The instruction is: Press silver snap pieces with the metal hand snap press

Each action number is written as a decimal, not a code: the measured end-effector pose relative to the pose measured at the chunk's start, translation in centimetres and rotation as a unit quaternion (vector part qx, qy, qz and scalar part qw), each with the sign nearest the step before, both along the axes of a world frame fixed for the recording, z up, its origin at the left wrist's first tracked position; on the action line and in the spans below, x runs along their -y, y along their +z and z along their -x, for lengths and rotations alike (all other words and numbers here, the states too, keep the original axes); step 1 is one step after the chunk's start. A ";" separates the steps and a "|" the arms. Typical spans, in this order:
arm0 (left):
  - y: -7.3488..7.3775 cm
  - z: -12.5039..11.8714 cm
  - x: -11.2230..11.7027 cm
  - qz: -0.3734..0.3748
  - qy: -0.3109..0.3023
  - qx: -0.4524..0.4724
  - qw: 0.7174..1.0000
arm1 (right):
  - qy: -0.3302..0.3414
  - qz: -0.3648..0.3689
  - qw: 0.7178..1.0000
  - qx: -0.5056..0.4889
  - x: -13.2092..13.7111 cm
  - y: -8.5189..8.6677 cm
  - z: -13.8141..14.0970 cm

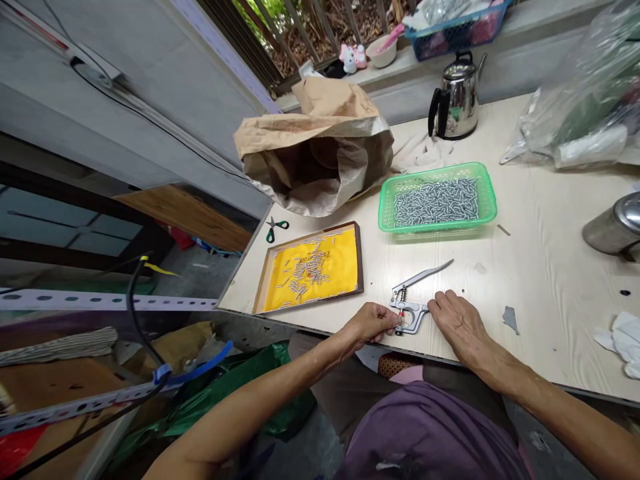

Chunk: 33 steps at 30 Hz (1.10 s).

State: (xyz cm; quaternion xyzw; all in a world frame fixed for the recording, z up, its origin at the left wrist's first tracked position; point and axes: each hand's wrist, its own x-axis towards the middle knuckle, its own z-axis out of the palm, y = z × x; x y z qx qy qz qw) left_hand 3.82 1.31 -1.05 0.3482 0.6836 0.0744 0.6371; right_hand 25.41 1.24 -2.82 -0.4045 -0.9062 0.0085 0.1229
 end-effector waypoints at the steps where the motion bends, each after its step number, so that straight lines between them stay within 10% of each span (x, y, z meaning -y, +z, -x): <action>1: 0.0 0.1 -0.1 0.002 -0.004 0.004 1.000 | 0.002 -0.001 1.000 -0.003 0.0 0.0 0.0; 23: 0.2 0.0 -1.1 0.057 -0.040 -0.030 0.997 | 0.063 0.118 0.990 0.050 -6.2 -2.3 -2.6; 33: 0.4 -0.1 -0.9 0.049 -0.036 -0.023 0.998 | 0.040 0.110 0.993 0.028 -6.3 -0.7 -2.1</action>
